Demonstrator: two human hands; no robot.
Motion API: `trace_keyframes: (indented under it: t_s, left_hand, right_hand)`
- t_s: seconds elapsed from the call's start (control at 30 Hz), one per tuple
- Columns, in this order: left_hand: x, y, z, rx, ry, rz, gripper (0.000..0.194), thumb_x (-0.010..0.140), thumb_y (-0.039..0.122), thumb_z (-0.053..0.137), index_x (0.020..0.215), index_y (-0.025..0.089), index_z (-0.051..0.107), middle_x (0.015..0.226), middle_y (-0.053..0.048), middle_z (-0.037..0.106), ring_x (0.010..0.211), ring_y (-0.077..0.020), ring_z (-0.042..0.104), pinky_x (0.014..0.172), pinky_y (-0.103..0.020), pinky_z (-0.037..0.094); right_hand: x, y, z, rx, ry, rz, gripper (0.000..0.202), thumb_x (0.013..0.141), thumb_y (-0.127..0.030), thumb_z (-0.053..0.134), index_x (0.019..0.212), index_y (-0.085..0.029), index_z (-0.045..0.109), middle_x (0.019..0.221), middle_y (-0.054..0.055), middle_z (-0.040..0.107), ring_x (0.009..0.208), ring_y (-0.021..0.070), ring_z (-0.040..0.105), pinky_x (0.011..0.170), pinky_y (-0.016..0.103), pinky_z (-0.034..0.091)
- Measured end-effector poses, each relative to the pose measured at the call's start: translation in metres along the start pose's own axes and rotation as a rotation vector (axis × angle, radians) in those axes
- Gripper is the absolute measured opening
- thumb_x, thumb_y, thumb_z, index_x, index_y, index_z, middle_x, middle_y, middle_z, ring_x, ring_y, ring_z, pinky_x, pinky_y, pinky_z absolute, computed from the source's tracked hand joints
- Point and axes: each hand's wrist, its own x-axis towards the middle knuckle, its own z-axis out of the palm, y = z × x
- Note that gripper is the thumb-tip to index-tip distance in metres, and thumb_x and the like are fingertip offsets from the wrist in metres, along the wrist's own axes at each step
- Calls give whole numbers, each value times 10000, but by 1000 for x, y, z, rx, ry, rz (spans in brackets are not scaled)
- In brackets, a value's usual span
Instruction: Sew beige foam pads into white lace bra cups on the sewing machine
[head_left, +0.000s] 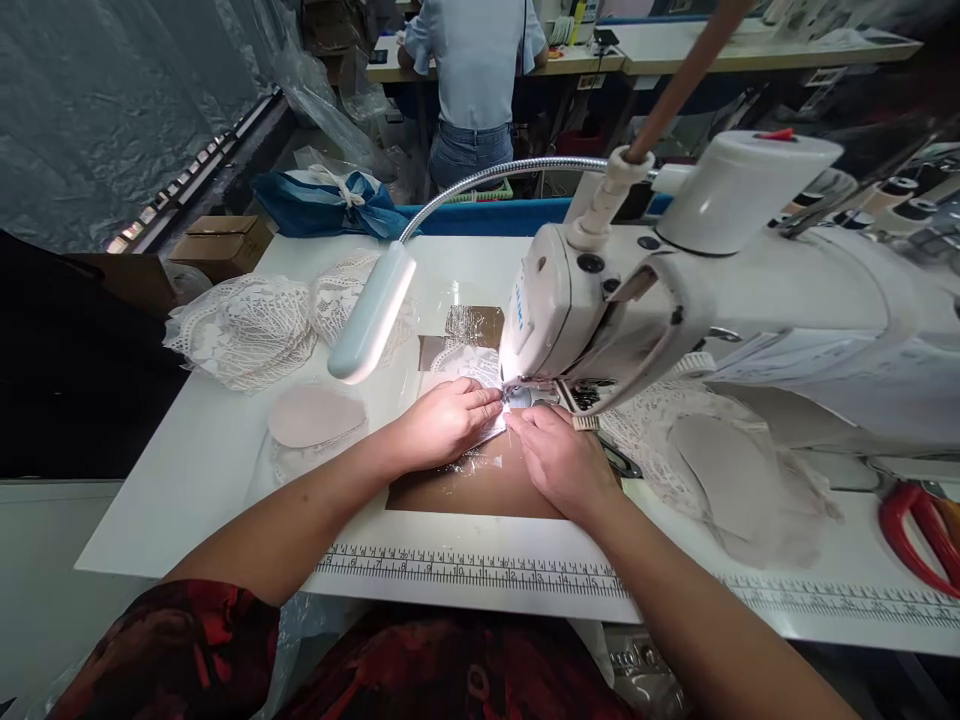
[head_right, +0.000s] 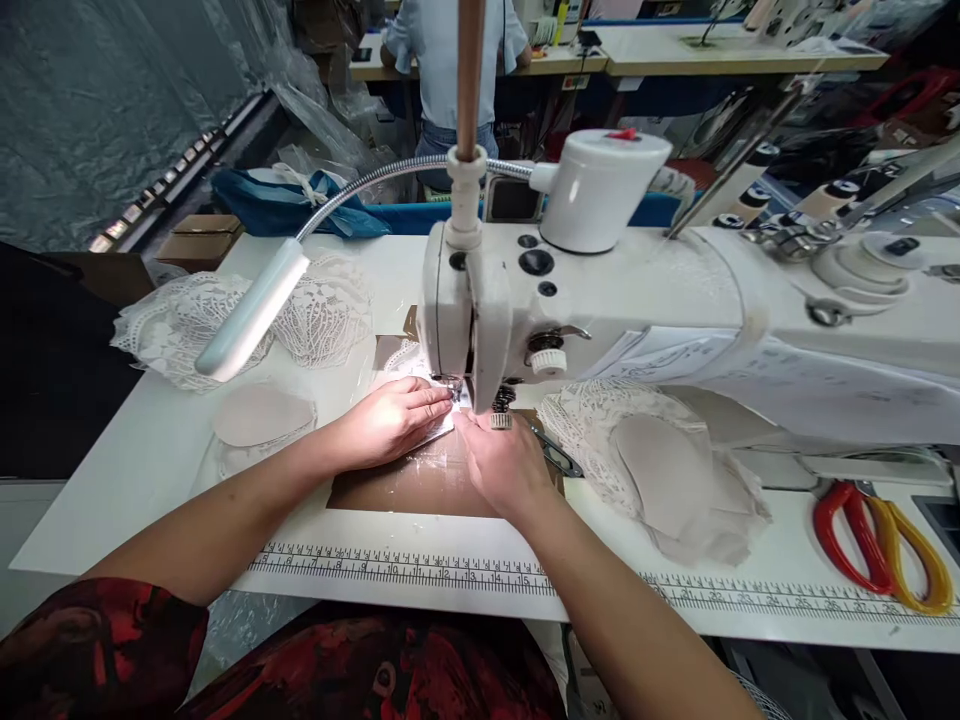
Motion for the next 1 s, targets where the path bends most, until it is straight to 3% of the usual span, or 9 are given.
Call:
trace_keyframes:
  t_s: [0.13, 0.3, 0.47, 0.7, 1.0]
  left_hand:
    - [-1, -3, 4, 45, 42, 6, 302, 973, 221, 432, 1152, 91, 637, 1188, -149, 657, 904, -218, 589, 790, -370, 518]
    - [-1, -4, 7, 63, 55, -67, 313, 974, 238, 425, 1139, 97, 649, 1176, -145, 663, 889, -212, 576, 774, -366, 510]
    - [-3, 1, 3, 92, -2, -121, 336, 975, 265, 422, 1176, 95, 631, 1219, -147, 634, 924, -222, 552, 809, -373, 486]
    - [-11, 6, -5, 50, -108, -37, 356, 963, 336, 444, 1208, 144, 615, 1304, -142, 567, 1046, -253, 537, 893, -409, 432]
    - [-14, 1, -6, -85, -91, 6, 326, 984, 272, 415, 1204, 143, 618, 1258, -113, 627, 1074, -234, 552, 906, -395, 436]
  right_hand:
    - [0, 2, 4, -36, 7, -16, 402, 852, -95, 437, 1169, -169, 673, 1007, 66, 703, 905, 213, 564, 683, 287, 400]
    - [1, 2, 6, -49, 14, -32, 426, 839, -76, 437, 1188, -158, 668, 1035, 67, 710, 902, 214, 581, 777, 297, 447]
    - [1, 5, 7, -11, 27, -5, 421, 852, -76, 433, 1191, -162, 667, 977, 68, 718, 910, 207, 604, 794, 285, 460]
    - [-1, 7, 4, -52, 125, 34, 346, 918, -149, 430, 1159, -173, 678, 1020, 81, 713, 908, 201, 625, 806, 292, 455]
    - [4, -3, -6, -22, -71, -15, 405, 832, -64, 442, 1134, -204, 671, 946, 54, 678, 861, 196, 566, 671, 288, 384]
